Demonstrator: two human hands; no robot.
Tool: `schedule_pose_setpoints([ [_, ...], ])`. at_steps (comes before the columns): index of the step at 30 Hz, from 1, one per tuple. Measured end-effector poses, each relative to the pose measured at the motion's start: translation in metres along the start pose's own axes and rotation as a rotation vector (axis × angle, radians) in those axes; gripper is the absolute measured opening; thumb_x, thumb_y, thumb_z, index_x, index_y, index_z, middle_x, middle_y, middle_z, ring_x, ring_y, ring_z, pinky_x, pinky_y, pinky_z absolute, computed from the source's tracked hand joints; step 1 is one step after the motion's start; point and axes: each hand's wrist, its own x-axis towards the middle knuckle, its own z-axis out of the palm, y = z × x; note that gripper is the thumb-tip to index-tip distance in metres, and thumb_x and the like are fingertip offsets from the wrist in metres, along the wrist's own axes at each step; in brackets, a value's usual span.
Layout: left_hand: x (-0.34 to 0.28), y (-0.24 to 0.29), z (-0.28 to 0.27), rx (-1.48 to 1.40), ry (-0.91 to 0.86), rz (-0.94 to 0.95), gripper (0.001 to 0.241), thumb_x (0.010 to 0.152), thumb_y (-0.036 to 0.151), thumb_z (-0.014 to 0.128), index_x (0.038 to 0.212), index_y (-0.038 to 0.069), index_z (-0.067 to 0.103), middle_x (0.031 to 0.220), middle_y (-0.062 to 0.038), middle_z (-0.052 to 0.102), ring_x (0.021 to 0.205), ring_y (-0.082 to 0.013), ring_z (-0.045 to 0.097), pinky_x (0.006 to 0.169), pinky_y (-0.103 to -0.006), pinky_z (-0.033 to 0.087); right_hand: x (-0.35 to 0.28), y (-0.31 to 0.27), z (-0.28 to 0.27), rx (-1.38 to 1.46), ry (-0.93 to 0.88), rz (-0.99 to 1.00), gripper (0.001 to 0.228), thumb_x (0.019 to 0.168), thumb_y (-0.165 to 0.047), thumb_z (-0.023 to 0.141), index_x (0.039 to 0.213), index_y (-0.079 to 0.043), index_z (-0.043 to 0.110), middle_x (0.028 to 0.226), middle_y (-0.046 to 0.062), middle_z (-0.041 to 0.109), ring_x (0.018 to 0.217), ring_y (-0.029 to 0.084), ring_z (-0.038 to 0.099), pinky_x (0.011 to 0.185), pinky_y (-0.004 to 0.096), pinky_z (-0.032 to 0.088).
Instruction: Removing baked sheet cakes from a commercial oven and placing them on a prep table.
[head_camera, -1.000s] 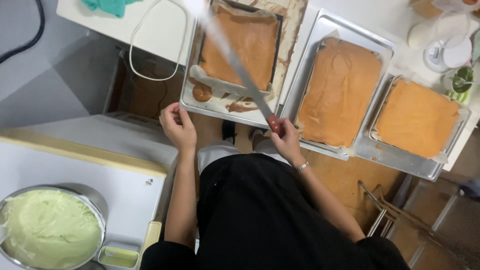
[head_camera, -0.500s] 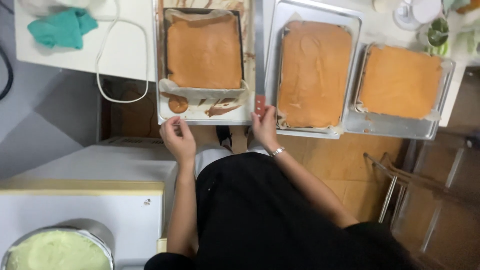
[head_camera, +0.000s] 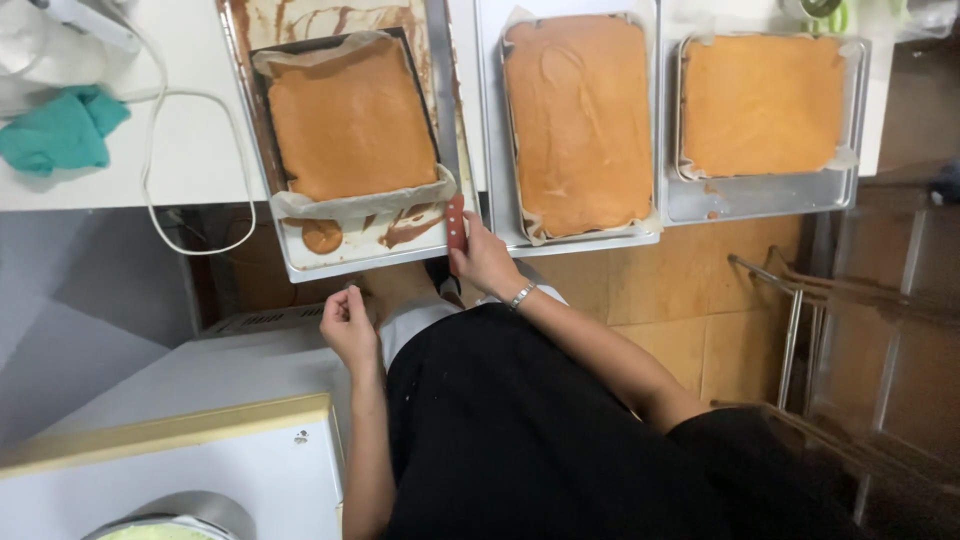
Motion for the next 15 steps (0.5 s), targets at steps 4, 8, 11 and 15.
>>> schedule_pose_setpoints([
  [4,-0.006,0.021,0.007,0.059,-0.068,0.097,0.020,0.103,0.020,0.069,0.095,0.001,0.067,0.075,0.003,0.062,0.065,-0.0030,0.051,0.058,-0.0210,0.042,-0.014,-0.006,-0.016,-0.042,0.007,-0.054,0.057,0.087,-0.017,0.070,0.134,0.001,0.045,0.106,0.028,0.067,0.099,0.046,0.066,0.085,0.052,0.052],
  [8,-0.015,0.046,0.027,0.171,-0.219,0.180,0.017,0.101,0.018,0.070,0.098,0.001,0.070,0.076,0.003,0.063,0.067,-0.0036,0.053,0.061,-0.0210,0.046,-0.038,0.003,-0.043,-0.143,-0.090,-0.046,0.024,0.092,-0.023,0.068,0.102,-0.002,0.066,0.095,0.019,0.073,0.090,0.038,0.070,0.081,0.048,0.055],
  [11,-0.030,0.080,0.052,0.226,-0.347,0.230,0.015,0.099,0.016,0.070,0.099,0.001,0.071,0.076,0.001,0.065,0.066,-0.0046,0.055,0.060,-0.0220,0.047,-0.058,0.013,-0.084,-0.079,-0.063,0.022,0.023,0.090,-0.025,0.069,0.095,-0.003,0.073,0.086,0.017,0.073,0.081,0.035,0.071,0.074,0.045,0.056],
  [15,-0.052,0.128,0.090,0.293,-0.538,0.293,0.014,0.097,0.015,0.070,0.100,0.002,0.072,0.076,-0.002,0.070,0.064,-0.0058,0.060,0.060,-0.0236,0.049,-0.079,0.053,-0.149,-0.026,0.154,0.192,0.021,0.091,-0.024,0.069,0.094,-0.004,0.074,0.083,0.016,0.074,0.073,0.029,0.072,0.068,0.040,0.055],
])
